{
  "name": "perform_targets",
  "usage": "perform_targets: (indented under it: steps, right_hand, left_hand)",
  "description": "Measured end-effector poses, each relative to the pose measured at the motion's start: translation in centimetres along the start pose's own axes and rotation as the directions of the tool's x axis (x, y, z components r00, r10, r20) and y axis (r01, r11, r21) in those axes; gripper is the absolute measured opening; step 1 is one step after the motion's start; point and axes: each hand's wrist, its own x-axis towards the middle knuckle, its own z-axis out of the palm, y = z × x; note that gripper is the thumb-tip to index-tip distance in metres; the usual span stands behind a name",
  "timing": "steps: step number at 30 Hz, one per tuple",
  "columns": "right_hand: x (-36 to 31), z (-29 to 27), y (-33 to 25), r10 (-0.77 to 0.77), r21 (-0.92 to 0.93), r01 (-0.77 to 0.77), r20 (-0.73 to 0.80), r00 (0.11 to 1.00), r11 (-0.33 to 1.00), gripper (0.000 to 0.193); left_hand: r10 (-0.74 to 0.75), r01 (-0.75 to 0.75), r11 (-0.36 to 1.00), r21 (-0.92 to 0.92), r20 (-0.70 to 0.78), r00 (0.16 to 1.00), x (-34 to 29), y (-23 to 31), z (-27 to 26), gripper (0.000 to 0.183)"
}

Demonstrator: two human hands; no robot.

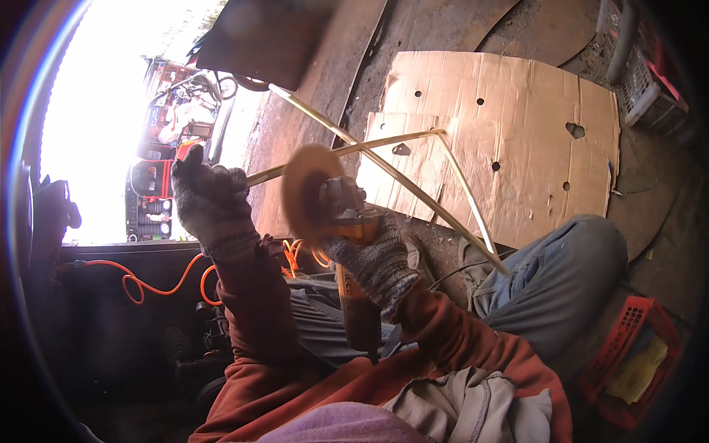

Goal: The person uses an angle grinder to smooth the ends and joints of a gold-colored metal frame while sitting on the floor, holding the frame with one gloved hand and the grinder with the other.

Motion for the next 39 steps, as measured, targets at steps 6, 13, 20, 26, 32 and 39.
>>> perform_targets:
  steps: [6,13,20,26,32,39]
  right_hand:
    - [2.2,-1.6,0.7,-0.032,0.014,0.034,-0.126,0.992,0.999,0.040]
    - [1.0,-1.4,-0.9,0.039,0.049,-0.036,-0.057,0.998,0.998,0.053]
    - [1.2,-0.9,0.3,-0.122,-0.034,0.122,0.000,0.993,0.992,0.048]
    - [-0.2,-2.0,-4.6,-0.184,0.005,0.184,0.009,0.983,0.983,0.029]
    - [-0.3,-2.5,-4.5,-0.286,0.005,0.286,0.048,0.957,0.958,0.029]
    - [-1.7,-4.0,-6.5,-0.201,-0.082,0.201,0.018,0.980,0.976,0.044]
  left_hand:
    - [-0.113,0.106,0.993,-0.052,-0.137,0.984,0.1,0.7,1.3,0.038]
    - [-0.150,0.146,0.989,-0.037,-0.147,0.978,-0.2,1.3,2.4,0.040]
    - [-0.139,0.133,0.988,-0.078,-0.087,0.986,0.5,0.1,1.5,0.040]
    - [-0.261,0.261,0.949,-0.175,0.024,0.965,5.3,0.9,4.0,0.025]
    - [-0.299,0.356,0.922,-0.152,0.300,0.906,11.6,-1.2,2.4,0.028]
    - [-0.084,0.045,0.940,0.338,0.099,0.992,14.8,-0.1,2.7,0.029]
